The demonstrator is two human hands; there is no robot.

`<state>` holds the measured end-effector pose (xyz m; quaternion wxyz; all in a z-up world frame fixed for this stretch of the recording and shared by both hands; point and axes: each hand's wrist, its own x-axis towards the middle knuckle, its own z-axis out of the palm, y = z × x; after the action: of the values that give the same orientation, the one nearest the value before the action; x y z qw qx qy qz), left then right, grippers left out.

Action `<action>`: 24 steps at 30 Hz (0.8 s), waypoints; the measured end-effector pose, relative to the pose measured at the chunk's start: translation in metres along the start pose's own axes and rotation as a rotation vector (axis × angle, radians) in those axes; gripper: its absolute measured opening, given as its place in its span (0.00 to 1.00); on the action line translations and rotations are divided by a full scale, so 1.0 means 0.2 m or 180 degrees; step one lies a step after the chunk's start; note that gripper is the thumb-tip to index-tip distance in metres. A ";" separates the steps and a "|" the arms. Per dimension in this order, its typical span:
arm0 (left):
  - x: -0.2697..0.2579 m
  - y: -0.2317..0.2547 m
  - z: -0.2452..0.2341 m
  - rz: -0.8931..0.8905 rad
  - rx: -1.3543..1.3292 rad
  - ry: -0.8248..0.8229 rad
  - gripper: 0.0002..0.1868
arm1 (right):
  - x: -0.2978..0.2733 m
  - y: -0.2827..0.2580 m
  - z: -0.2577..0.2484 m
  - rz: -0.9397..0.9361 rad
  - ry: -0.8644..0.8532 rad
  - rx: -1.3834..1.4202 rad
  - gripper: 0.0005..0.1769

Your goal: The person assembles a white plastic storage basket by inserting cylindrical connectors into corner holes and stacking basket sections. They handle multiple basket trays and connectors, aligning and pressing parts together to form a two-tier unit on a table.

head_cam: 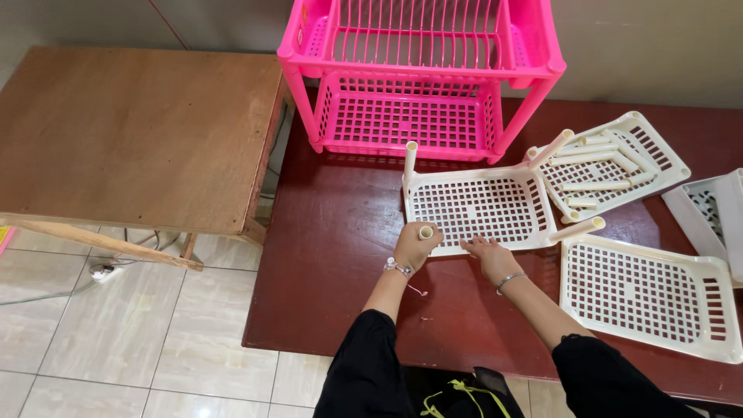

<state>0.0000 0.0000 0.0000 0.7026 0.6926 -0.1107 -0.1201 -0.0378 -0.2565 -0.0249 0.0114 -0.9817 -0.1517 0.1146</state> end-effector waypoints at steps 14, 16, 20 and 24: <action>-0.11 0.41 0.13 0.0338 -0.0172 0.1360 0.17 | -0.02 -0.02 -0.04 0.0174 0.0168 0.0343 0.36; -0.07 0.38 0.09 0.0237 -0.0097 0.1008 0.16 | -0.01 -0.01 -0.02 0.0114 0.0254 0.0335 0.37; -0.02 0.34 0.03 0.0148 -0.0338 0.0362 0.12 | 0.01 0.02 0.01 0.0192 0.0166 0.0334 0.38; 0.02 0.31 -0.01 0.0123 -0.0153 -0.0087 0.11 | 0.01 0.00 -0.01 0.0161 0.0256 0.0343 0.35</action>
<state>0.0061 0.0018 0.0617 0.7196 0.6715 -0.1307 -0.1187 -0.0364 -0.2556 -0.0236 0.0674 -0.9870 -0.1199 0.0833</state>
